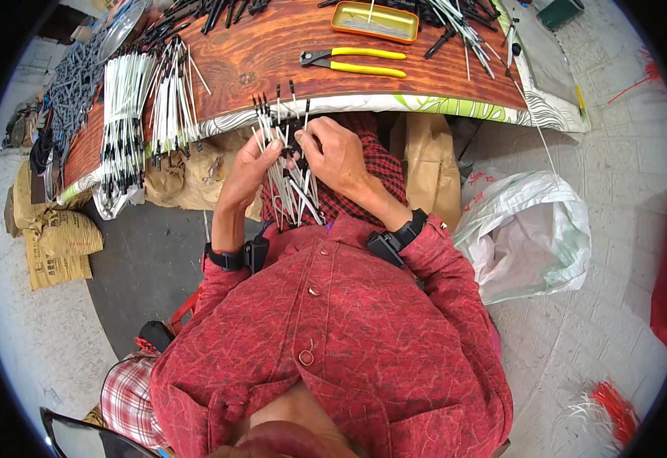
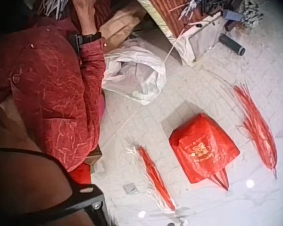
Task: The person trims the ends of white rods using pliers, gathers them into bundles, and sorts through them by hand. They then move a pink cloth and a white bag before continuing to arrange and trim more rods.
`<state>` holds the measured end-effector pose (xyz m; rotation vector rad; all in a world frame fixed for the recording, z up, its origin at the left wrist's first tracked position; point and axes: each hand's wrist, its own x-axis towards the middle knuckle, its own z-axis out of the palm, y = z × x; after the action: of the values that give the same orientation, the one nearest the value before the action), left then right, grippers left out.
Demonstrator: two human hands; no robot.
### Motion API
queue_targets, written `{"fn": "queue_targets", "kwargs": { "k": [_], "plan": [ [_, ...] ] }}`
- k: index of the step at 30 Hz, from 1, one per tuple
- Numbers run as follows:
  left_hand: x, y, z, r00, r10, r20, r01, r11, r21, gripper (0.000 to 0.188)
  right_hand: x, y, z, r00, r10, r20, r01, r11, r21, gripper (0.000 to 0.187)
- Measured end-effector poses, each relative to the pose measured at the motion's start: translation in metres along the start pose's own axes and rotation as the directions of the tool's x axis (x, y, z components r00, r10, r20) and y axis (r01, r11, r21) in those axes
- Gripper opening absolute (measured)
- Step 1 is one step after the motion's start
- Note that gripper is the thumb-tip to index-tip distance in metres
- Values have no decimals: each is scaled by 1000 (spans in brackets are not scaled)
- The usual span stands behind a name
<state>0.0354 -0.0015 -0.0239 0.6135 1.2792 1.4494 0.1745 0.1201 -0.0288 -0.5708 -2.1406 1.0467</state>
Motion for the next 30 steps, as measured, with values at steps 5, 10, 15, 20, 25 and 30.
{"fn": "queue_targets", "kwargs": {
  "k": [5, 10, 15, 20, 25, 30],
  "plan": [
    [-7, 6, 2, 998, -44, -33, 45, 998, 45, 24, 0, 6, 0, 1000, -20, -5, 20, 1000, 23, 17],
    [-3, 7, 11, 987, -67, -148, 89, 985, 146, 26, -8, 19, 8, 999, -45, 15, 45, 999, -30, 18],
    [-15, 20, 22, 998, -63, -4, 63, 995, 74, 28, -12, 6, 5, 997, 67, 42, -68, 997, 30, 22],
    [-15, 1, 1, 994, -56, 98, 48, 995, 88, 26, -9, 0, 0, 990, 48, 134, -63, 992, 106, 23],
    [-10, 10, 17, 975, -19, 221, 35, 997, -67, 25, -9, 16, -6, 984, -11, 175, -23, 981, 190, 22],
    [1, 6, 8, 997, 34, 70, -27, 994, -107, 27, 2, 18, -80, 986, -148, -71, 140, 984, -111, 13]
  ]
}}
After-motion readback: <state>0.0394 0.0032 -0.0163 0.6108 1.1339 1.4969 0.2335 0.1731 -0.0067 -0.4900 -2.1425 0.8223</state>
